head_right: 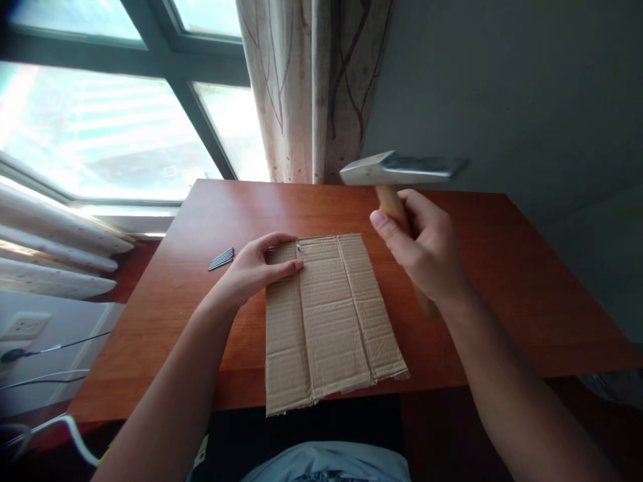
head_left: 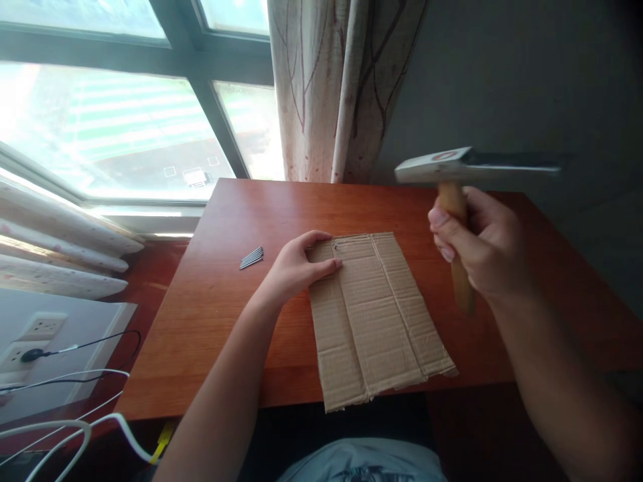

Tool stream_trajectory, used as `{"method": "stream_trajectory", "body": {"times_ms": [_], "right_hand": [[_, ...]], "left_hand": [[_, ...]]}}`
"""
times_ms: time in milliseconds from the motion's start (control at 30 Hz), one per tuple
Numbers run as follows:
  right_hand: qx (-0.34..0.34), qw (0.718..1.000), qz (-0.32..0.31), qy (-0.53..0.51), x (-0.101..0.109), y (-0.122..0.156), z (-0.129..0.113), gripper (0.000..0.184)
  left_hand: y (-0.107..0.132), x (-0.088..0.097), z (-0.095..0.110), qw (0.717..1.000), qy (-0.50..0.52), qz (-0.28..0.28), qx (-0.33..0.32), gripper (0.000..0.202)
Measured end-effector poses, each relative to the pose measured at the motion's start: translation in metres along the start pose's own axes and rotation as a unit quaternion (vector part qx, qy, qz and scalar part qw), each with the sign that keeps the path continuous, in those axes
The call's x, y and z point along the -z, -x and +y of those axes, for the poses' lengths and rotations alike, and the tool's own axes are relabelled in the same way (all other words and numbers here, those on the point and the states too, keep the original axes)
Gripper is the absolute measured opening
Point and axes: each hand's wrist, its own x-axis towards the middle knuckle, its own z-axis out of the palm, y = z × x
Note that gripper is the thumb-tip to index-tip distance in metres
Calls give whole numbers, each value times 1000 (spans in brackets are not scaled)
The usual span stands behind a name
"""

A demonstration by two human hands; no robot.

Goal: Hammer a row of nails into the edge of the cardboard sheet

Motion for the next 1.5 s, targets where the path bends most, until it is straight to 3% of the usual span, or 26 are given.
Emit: {"method": "stream_trajectory", "body": {"times_ms": [133,433,633,733,867,967,1033,1133,1233,1333,1500], "right_hand": [[-30,982,110,-148,14,-3,10,46],[-21,979,176,-97,11,9,27,50],[22,974,185,-132,16,20,36,43],[20,973,160,-166,17,21,41,41],[12,952,152,-264,10,19,52,49],[27,943,174,-283,4,18,58,54],[31,941,181,-285,2,18,59,55],[35,934,204,-291,1,18,57,55],[35,930,225,-288,1,20,57,55],[37,928,237,-285,2,22,59,54],[46,924,244,-291,5,21,61,56]], "left_hand": [[0,0,1,1000,7,1,5,47],[-1,0,6,1000,-3,-1,23,49],[2,1,6,1000,-18,-3,0,53],[1,0,6,999,-17,29,-22,55],[-5,11,1,987,-33,126,-97,51],[0,29,-5,961,-146,209,-112,41],[9,42,-10,928,-272,239,-92,31],[28,55,-17,850,-477,219,-47,22],[41,61,-26,784,-591,188,-11,26],[44,65,-33,757,-633,162,17,31],[41,68,-36,745,-655,122,33,32]]}}
